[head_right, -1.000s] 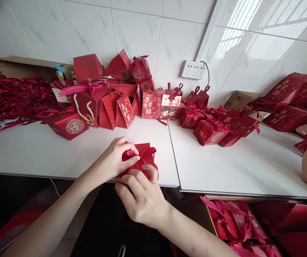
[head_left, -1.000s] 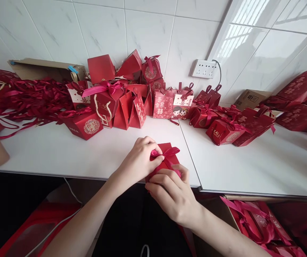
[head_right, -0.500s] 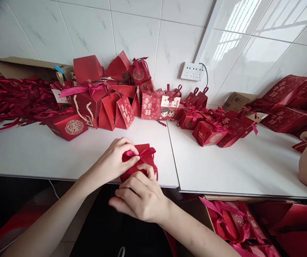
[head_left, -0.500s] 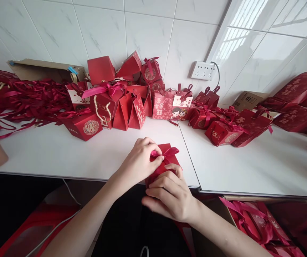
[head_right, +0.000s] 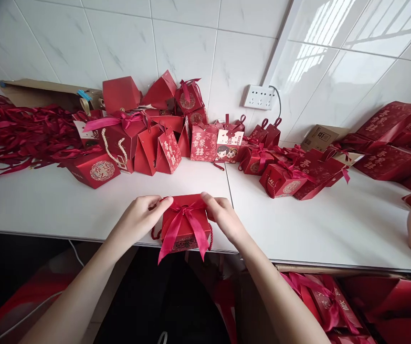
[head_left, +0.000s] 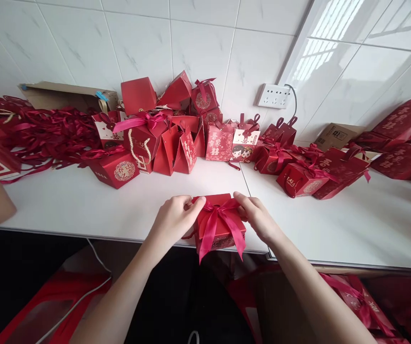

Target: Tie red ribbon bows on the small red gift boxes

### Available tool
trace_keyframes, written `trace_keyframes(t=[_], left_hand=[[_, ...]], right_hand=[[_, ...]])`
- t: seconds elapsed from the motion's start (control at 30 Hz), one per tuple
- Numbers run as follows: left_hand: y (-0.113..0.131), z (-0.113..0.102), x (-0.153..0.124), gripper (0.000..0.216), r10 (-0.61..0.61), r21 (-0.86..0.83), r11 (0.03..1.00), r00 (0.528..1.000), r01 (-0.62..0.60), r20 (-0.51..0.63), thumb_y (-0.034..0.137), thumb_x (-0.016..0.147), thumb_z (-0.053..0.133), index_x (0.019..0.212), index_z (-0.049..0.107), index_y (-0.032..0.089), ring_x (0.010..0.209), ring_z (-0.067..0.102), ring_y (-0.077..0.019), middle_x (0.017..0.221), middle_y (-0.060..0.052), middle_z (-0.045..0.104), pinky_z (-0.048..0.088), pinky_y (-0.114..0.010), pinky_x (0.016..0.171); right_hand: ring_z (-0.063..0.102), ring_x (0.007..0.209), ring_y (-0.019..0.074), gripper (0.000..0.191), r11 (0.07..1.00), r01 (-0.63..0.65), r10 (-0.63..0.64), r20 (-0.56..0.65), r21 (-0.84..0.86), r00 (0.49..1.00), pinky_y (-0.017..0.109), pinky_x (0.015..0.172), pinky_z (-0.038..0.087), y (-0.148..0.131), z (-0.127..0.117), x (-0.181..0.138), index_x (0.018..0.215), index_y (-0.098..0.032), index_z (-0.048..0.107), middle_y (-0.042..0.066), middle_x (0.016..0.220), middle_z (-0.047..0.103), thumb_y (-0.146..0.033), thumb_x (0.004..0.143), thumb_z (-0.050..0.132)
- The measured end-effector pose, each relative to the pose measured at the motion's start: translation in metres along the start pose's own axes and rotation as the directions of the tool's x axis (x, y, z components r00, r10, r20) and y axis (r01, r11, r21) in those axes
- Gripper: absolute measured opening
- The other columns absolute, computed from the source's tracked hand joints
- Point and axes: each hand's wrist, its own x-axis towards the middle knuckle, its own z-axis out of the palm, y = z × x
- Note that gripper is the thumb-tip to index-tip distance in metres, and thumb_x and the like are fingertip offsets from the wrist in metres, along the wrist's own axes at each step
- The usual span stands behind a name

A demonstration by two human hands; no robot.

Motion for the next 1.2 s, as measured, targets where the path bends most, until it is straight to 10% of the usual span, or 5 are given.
trace_keyframes(t=[0.27, 0.5, 0.97, 1.2], left_hand=[[-0.015, 0.026, -0.019, 0.038, -0.052, -0.460, 0.888, 0.990, -0.015, -0.132, 0.037, 0.081, 0.048, 0.057, 0.024, 0.020, 0.048, 0.023, -0.0087, 0.055, 0.005, 0.021, 0.022, -0.023, 0.044], [-0.012, 0.045, -0.039, 0.035, -0.094, -0.543, 0.835, 0.946, -0.095, -0.311, 0.030, 0.084, 0.040, 0.057, 0.020, 0.020, 0.049, 0.021, -0.0105, 0.056, 0.003, 0.019, 0.025, -0.024, 0.045], [-0.014, 0.053, -0.031, 0.034, -0.204, -0.689, 0.723, 0.938, -0.049, -0.280, 0.027, 0.082, 0.042, 0.058, 0.019, 0.021, 0.050, 0.019, -0.0099, 0.057, 0.004, 0.017, 0.022, -0.024, 0.045], [-0.025, 0.027, -0.018, 0.037, -0.074, -0.599, 0.801, 0.995, 0.020, -0.065, 0.041, 0.080, 0.043, 0.054, 0.026, 0.020, 0.048, 0.021, -0.0092, 0.053, 0.004, 0.021, 0.017, -0.025, 0.044]], right_hand=[[0.029, 0.052, 0.0089, 0.047, 0.988, 0.154, -0.152, -0.077, 0.023, 0.985, 0.024, 0.050, 0.025, 0.006, 0.006, -0.015, 0.053, -0.019, 0.041, -0.004, 0.053, 0.035, -0.056, 0.076, 0.057], [0.019, 0.049, 0.0083, 0.047, 0.955, 0.128, -0.106, -0.094, 0.269, 0.990, 0.024, 0.046, 0.020, 0.018, 0.017, -0.027, 0.052, -0.020, 0.033, -0.006, 0.053, 0.026, -0.050, 0.077, 0.059], [0.021, 0.049, 0.0073, 0.049, 0.846, 0.016, 0.064, -0.132, 0.534, 0.989, 0.022, 0.047, 0.024, 0.019, 0.028, -0.027, 0.055, -0.021, 0.029, -0.007, 0.056, 0.025, -0.047, 0.066, 0.070], [0.032, 0.051, 0.0092, 0.048, 0.951, 0.075, -0.075, -0.014, 0.301, 0.997, 0.024, 0.049, 0.027, 0.022, 0.012, -0.025, 0.054, -0.019, 0.042, -0.004, 0.053, 0.035, -0.057, 0.075, 0.063]])
